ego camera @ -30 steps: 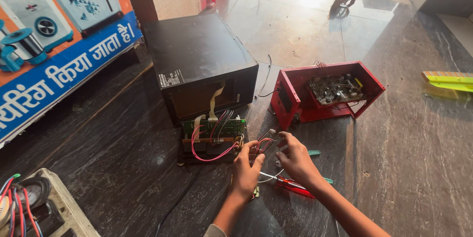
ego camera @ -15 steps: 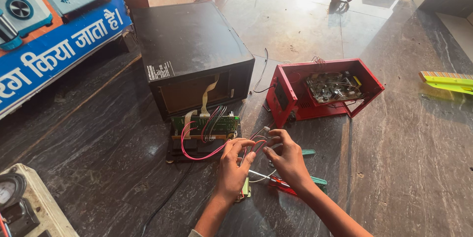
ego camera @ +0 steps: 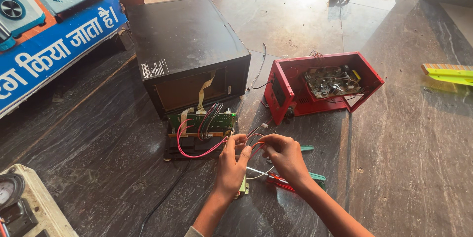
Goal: The person sits on the floor and works on a disassembled microwave, connecting wires to a circuit board and a transformer. They then connect the setup to a test board with a light bulb and plug it into a wall socket to test the circuit.
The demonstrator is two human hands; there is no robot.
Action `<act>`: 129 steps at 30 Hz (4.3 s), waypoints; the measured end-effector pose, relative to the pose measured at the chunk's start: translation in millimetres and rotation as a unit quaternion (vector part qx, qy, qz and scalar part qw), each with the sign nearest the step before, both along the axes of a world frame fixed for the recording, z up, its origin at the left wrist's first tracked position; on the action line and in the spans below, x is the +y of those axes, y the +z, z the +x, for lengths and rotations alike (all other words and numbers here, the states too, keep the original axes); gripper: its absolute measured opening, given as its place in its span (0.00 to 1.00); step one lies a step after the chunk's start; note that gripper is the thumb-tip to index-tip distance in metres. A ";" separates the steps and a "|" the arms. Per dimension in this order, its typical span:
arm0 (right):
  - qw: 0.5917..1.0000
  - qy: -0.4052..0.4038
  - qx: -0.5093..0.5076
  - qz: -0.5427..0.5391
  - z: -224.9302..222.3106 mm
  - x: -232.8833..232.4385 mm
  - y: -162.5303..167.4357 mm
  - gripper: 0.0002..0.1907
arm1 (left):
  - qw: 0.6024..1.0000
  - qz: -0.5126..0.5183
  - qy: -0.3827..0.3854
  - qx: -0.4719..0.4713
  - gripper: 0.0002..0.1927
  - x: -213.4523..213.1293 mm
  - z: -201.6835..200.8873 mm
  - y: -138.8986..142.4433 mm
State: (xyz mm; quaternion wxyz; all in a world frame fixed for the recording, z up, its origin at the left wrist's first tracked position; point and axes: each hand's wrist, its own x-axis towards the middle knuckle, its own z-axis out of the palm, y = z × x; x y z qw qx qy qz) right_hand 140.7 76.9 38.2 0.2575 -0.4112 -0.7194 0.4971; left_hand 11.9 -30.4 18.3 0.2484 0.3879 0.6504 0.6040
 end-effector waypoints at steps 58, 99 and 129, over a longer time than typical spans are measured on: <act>0.956 0.093 -0.231 0.158 7.6 6.5 -26.3 0.18 | 0.986 0.022 0.168 0.001 0.16 22.0 -5.0 -16.1; 1.000 0.017 0.026 -0.005 2.7 -22.8 3.0 0.10 | 0.993 0.106 0.054 0.006 0.11 8.7 9.2 -8.6; 0.995 0.002 0.091 0.029 -0.5 -26.5 0.6 0.09 | 0.991 0.118 0.009 0.069 0.08 5.6 8.7 -3.1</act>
